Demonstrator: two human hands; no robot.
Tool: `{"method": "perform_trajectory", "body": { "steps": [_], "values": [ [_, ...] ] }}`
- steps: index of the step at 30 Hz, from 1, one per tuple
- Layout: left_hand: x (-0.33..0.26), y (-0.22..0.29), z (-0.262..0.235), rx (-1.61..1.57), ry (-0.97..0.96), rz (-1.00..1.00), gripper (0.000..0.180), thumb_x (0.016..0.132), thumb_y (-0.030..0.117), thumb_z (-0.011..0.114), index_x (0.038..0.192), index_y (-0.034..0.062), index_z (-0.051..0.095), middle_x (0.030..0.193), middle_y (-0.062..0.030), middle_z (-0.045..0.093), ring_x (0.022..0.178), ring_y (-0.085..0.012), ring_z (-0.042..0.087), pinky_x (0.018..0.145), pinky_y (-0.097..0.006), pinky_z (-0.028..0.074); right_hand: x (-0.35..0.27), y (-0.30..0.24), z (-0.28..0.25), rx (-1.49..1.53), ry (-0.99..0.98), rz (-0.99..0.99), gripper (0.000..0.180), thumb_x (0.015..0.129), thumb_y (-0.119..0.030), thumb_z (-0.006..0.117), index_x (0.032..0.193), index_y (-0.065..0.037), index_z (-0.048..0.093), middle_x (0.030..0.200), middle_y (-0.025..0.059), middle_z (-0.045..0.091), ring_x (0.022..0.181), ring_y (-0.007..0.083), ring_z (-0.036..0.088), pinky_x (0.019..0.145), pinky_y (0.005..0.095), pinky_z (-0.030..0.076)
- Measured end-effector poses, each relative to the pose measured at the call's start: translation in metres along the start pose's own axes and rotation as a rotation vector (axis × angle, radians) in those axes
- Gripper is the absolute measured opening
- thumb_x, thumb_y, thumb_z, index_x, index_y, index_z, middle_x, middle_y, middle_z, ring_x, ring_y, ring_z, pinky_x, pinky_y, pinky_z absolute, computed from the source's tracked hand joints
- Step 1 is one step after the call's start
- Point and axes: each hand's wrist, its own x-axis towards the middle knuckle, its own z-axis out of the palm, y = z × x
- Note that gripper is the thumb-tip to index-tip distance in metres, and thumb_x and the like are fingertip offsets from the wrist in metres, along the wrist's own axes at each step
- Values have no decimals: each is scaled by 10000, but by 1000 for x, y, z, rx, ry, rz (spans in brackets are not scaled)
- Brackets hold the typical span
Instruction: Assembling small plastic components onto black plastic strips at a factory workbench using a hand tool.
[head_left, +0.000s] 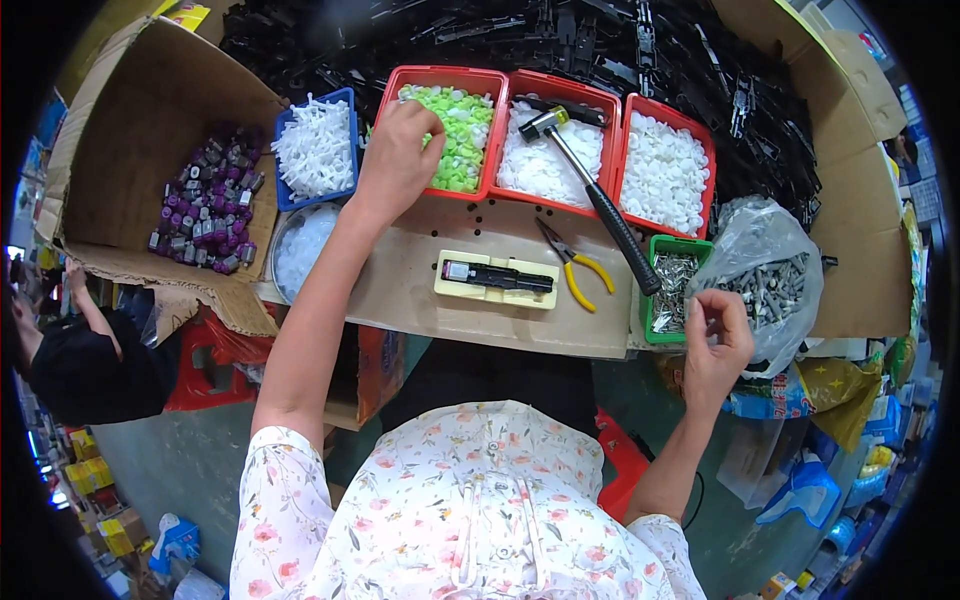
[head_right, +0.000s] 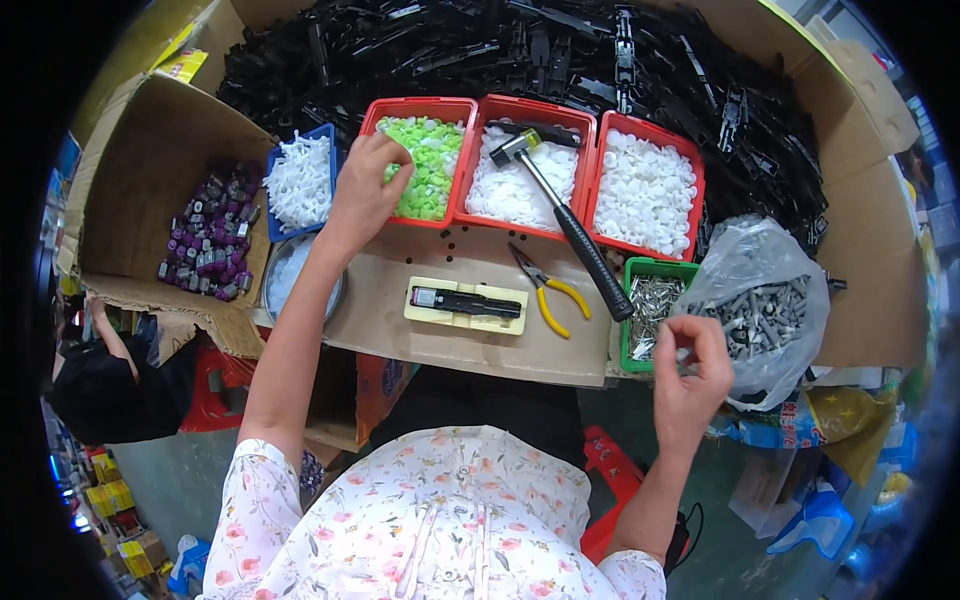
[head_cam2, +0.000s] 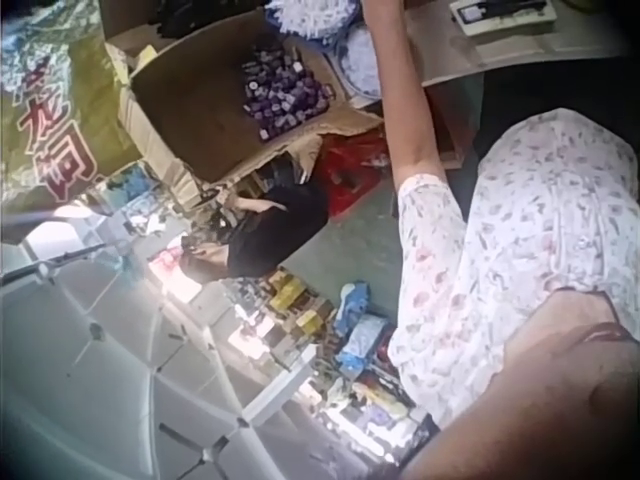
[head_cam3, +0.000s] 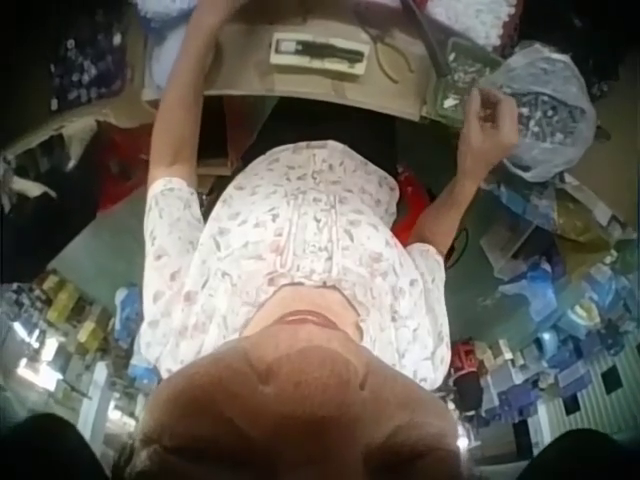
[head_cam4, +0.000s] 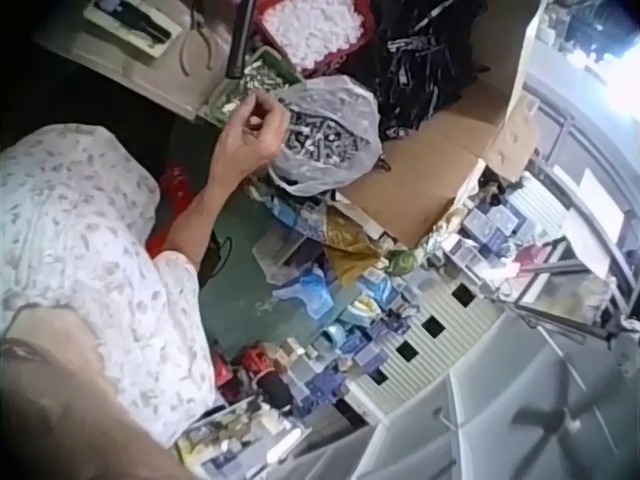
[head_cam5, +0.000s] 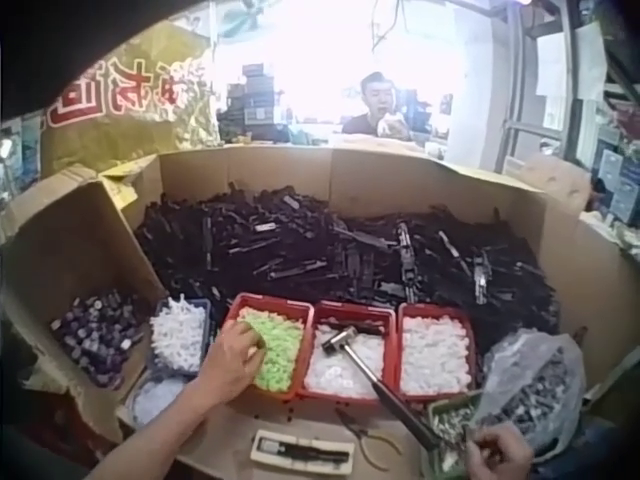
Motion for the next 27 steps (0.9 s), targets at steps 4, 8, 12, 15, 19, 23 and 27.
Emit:
{"method": "perform_trajectory", "body": {
  "steps": [4, 8, 12, 15, 19, 23, 27],
  "values": [
    [-6, 27, -18, -347, -72, -392, 112, 876, 78, 662, 904, -29, 675, 839, -113, 707, 795, -215, 669, 718, -330, 525, 3, -26, 42, 265, -111, -39, 73, 886, 56, 635, 940, 6, 638, 950, 43, 620, 807, 90, 604, 695, 211, 469],
    [-22, 65, -33, -998, -96, -811, 123, 926, 122, 661, 941, 8, 705, 882, -55, 731, 736, -71, 626, 640, -223, 450, 12, -59, 95, 389, -171, -202, 103, 875, 82, 637, 958, 23, 654, 1080, 105, 660, 915, 143, 662, 797, 253, 525],
    [-49, 98, -37, -1145, -57, -902, 122, 909, 106, 687, 955, -4, 712, 835, -54, 735, 730, -76, 657, 623, -207, 464, 12, -78, 130, 538, -154, -206, 121, 831, 54, 691, 937, 11, 653, 1035, 147, 696, 943, 253, 696, 818, 333, 536],
    [-61, 112, -36, -1235, 3, -936, 114, 905, 95, 701, 958, -5, 713, 836, -49, 733, 721, -65, 655, 620, -191, 469, 8, -83, 138, 544, -142, -234, 128, 828, 64, 693, 939, 13, 653, 1002, 155, 703, 922, 259, 700, 805, 334, 540],
    [-67, 117, -37, -1271, 21, -934, 100, 898, 88, 717, 953, 5, 715, 834, -40, 730, 715, -52, 651, 627, -178, 477, 3, -82, 139, 522, -147, -245, 143, 824, 80, 692, 945, 15, 652, 982, 156, 707, 895, 253, 703, 785, 325, 547],
    [-68, 117, -37, -1255, 14, -912, 100, 892, 85, 725, 954, 7, 715, 839, -37, 730, 724, -49, 655, 627, -178, 480, 0, -81, 136, 572, -168, -222, 130, 861, 87, 668, 978, 33, 646, 1035, 150, 694, 921, 212, 687, 808, 305, 558],
    [-69, 120, -34, -1270, 18, -920, 100, 888, 79, 726, 955, 6, 711, 835, -37, 729, 729, -53, 662, 636, -180, 486, -1, -80, 131, 560, -171, -216, 120, 896, 89, 646, 1009, 49, 642, 1076, 148, 684, 948, 172, 673, 824, 286, 572]
  ]
}}
